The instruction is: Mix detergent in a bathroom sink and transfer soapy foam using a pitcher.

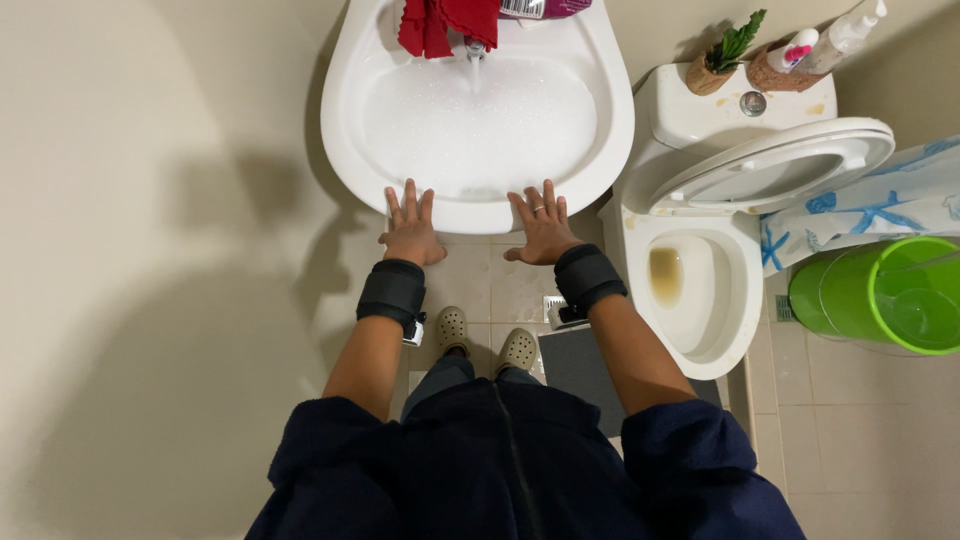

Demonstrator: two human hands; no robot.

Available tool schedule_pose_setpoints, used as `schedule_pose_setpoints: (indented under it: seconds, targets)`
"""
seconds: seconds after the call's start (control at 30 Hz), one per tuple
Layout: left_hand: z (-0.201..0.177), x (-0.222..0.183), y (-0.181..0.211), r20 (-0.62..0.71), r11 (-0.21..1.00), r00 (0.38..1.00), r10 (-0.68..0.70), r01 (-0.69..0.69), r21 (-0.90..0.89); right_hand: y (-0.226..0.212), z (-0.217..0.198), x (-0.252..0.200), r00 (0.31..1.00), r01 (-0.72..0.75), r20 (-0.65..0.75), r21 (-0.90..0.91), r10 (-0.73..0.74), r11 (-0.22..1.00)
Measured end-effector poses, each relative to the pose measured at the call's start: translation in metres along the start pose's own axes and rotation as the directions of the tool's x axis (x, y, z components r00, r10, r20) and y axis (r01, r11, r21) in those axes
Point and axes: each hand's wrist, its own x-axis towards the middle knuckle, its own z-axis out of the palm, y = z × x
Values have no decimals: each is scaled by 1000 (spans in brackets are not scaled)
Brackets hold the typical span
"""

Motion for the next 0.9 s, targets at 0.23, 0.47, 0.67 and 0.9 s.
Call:
schedule_pose_setpoints:
  seconds: [0.23, 0.47, 0.67, 0.9]
  targets:
    - [3, 3, -2, -3, 1000, 1000, 18, -18, -5, 0, 1, 0, 1000, 3, -9, 17, -3, 1000]
    - [1, 1, -1, 6, 1000, 1000, 15, -15, -4, 3, 5, 0, 999, 4, -35, 28, -3, 1000]
    - [-4, -2, 1, 16, 1000, 1000, 5, -5, -1, 3, 4, 3, 999, 17, -36, 16, -16, 1000]
    - [-8, -1, 6, 38, 999, 999, -25, 23, 49, 2, 0, -2, 1000, 9, -23, 41, -8, 999]
